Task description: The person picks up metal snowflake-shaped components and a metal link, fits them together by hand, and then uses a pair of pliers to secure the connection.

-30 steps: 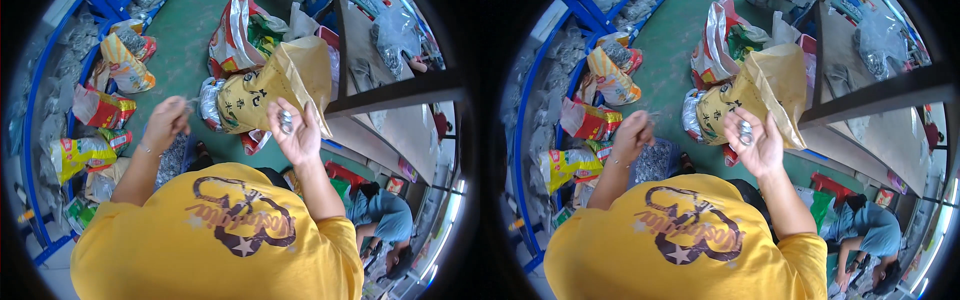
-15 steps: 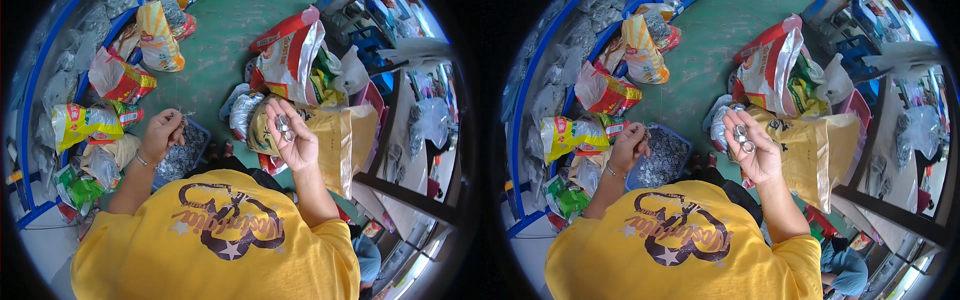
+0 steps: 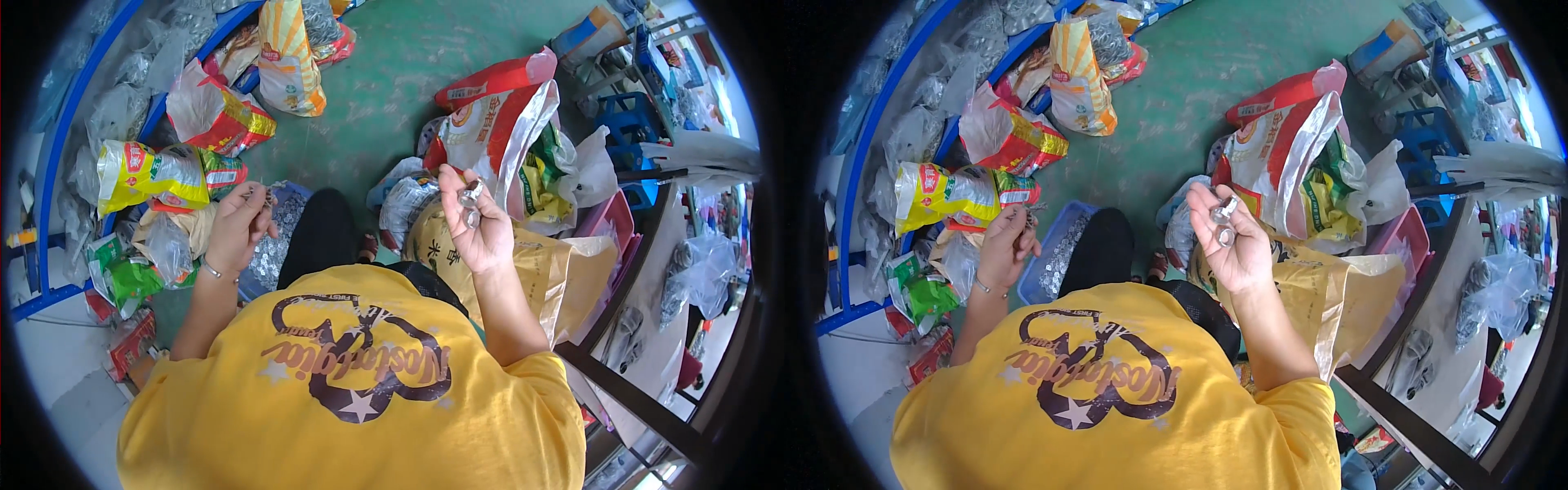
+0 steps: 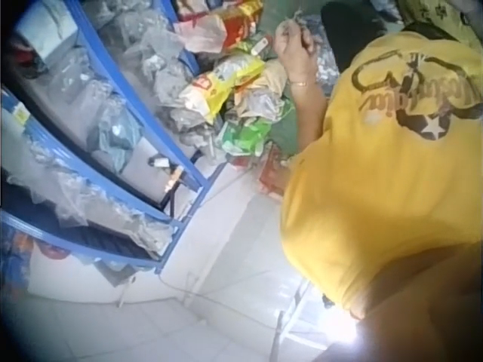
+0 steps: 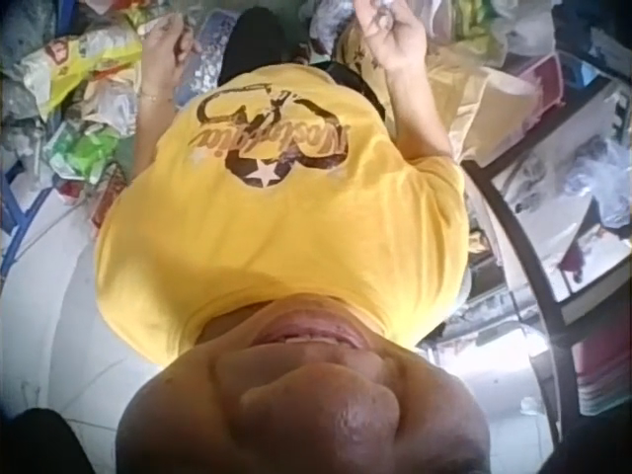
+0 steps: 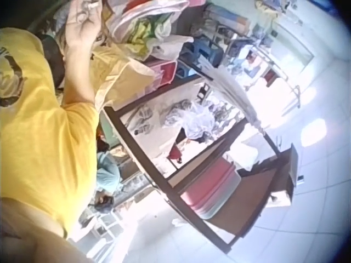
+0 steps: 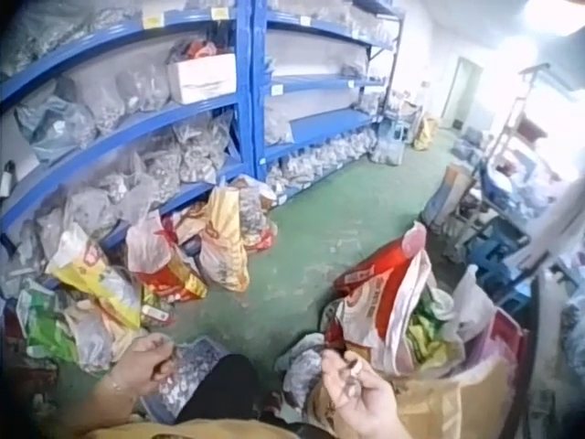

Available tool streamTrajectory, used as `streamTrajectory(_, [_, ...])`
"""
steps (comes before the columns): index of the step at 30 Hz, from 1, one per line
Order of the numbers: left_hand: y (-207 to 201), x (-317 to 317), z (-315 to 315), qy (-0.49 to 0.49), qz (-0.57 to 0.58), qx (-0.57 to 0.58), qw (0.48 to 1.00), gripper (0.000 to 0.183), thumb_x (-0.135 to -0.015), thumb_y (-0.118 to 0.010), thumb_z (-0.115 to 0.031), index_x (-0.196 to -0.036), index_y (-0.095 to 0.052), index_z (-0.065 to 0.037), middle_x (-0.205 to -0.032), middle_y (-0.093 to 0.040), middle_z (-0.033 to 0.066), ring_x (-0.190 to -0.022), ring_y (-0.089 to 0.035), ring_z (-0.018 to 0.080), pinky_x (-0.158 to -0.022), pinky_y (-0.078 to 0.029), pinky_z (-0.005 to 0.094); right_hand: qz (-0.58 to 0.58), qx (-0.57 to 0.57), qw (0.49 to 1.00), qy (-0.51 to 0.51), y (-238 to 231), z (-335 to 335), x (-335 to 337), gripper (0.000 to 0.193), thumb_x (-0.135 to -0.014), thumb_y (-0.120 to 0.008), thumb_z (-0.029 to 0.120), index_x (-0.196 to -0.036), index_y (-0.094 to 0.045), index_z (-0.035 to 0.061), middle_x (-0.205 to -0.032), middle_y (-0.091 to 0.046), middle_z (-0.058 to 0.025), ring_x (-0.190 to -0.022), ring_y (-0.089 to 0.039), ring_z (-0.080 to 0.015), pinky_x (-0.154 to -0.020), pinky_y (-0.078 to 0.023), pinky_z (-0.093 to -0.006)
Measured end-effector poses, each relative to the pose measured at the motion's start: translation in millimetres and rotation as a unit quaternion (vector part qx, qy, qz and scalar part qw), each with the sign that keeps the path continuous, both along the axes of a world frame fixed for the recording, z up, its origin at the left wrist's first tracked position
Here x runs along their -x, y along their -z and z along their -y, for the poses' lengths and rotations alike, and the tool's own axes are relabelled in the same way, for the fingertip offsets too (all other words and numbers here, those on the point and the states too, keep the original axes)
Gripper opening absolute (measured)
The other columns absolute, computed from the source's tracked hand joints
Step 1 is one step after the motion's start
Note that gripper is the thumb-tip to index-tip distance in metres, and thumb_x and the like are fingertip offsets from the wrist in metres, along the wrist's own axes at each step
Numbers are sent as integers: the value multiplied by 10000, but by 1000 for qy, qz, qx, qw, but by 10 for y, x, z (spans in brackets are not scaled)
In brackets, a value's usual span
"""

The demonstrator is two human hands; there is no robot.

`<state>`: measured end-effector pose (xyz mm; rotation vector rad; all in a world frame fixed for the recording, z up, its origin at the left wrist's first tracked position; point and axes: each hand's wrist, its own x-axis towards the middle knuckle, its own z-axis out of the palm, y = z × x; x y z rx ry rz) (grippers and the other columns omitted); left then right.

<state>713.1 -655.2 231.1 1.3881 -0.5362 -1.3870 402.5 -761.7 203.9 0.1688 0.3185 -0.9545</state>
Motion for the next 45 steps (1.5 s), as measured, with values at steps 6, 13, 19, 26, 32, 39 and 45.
streamTrajectory(6, [-74,-78,249,12,16,23,1000,222,-925,-445,-234,-854,-489,-29,-525,-403,-19,-383,-329,57,-491,-420,245,92,6,995,-28,-51,189,-78,343,-911,-311,103,-1218,-375,-36,-1300,-358,-279,-1174,-402,-420,-939,-404,-503])
streamTrajectory(13, [-13,-282,931,37,3,28,999,192,-921,-455,-230,-861,-491,-51,-529,-409,-17,-383,-336,58,-488,-419,247,41,63,997,31,-100,767,-283,419,-920,-355,286,-1205,-424,-13,-1317,-342,-272,-1222,-351,-394,-999,-333,-482])
streamTrajectory(19, [281,-772,2038,97,26,26,995,225,-918,-466,-235,-835,-500,-29,-535,-421,-16,-399,-345,51,-475,-423,228,20,81,991,106,-20,1613,-684,490,-924,-323,353,-1193,-437,-41,-1331,-339,-254,-1257,-311,-371,-1030,-287,-457])
streamTrajectory(26, [464,-1535,3385,100,-25,-29,994,221,-917,-465,-232,-829,-505,-33,-541,-428,-19,-407,-360,48,-466,-428,226,-59,8,989,137,131,2836,-1326,242,-868,-425,142,-1018,-563,12,-1190,-501,-201,-1131,-462,-334,-951,-376,-458])
streamTrajectory(32, [506,-2013,4128,112,-31,-28,993,222,-913,-476,-240,-833,-507,-35,-547,-435,-17,-405,-360,50,-470,-425,222,-78,57,989,110,-90,3712,-1816,285,-698,-461,-25,-968,-539,24,-1116,-535,-170,-1081,-484,-312,-947,-382,-427])
streamTrajectory(39, [376,-2020,4982,125,-58,-27,990,192,-909,-482,-235,-847,-505,-56,-552,-439,-15,-406,-367,54,-466,-423,224,-137,134,976,104,-232,4523,-1988,385,-664,-378,-173,-974,-528,0,-1146,-509,-195,-1129,-455,-324,-1020,-333,-418])
streamTrajectory(45, [478,-1857,5892,144,47,1,988,192,-893,-493,-220,-807,-520,-51,-563,-445,-2,-431,-396,73,-467,-428,238,-205,90,973,51,-144,5470,-1749,296,-767,-436,-150,-999,-511,17,-1047,-530,-200,-996,-550,-300,-883,-481,-360])
